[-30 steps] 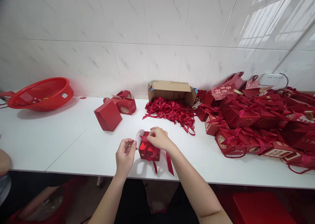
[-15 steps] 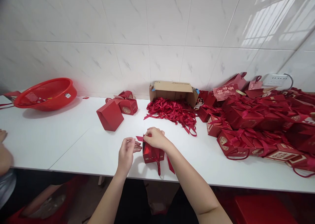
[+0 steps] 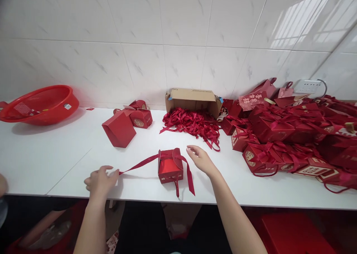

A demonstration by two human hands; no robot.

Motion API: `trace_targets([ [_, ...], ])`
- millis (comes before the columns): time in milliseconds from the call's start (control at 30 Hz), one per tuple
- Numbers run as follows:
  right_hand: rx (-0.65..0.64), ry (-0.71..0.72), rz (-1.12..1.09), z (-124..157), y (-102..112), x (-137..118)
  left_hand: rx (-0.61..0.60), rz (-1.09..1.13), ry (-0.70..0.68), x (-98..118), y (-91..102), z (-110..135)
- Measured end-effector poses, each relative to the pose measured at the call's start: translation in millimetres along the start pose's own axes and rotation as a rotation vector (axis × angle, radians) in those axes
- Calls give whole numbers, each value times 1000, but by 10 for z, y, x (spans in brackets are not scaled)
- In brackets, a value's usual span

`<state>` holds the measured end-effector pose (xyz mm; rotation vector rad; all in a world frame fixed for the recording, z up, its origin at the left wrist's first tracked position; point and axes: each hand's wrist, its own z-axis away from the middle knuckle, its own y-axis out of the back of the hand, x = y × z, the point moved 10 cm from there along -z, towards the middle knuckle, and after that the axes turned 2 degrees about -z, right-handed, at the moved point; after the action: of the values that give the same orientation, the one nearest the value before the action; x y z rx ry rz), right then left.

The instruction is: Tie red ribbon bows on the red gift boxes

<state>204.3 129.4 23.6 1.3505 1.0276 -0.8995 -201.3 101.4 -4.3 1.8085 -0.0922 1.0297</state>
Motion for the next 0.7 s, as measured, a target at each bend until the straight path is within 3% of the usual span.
trace_targets([
  [67, -80, -32, -37, 41, -82, 80, 48, 16, -114, 183, -10, 40],
  [100, -113, -40, -57, 53, -137, 98, -4, 114, -206, 367, -99, 105],
  [167, -157, -50, -85, 58, -238, 111, -252, 363, -331, 772, -393, 312],
  [233, -172, -47, -89, 50, -302, 114, -505, 498, -354, 1100, -671, 558],
  [300, -190, -33, -88, 50, -345, 117, -730, 541, -331, 1296, -896, 787],
  [367, -232, -11, -120, 73, -383, 120, -872, 577, -277, 1356, -1015, 924],
  [433, -285, 29, -173, 121, -407, 101, -935, 635, -226, 1347, -1037, 964],
  [567, -291, 110, -191, 240, -312, 21, -951, 662, -196, 1291, -939, 915],
  [700, -280, 146, -58, 359, -225, -59, -996, 616, -221, 1304, -826, 922],
])
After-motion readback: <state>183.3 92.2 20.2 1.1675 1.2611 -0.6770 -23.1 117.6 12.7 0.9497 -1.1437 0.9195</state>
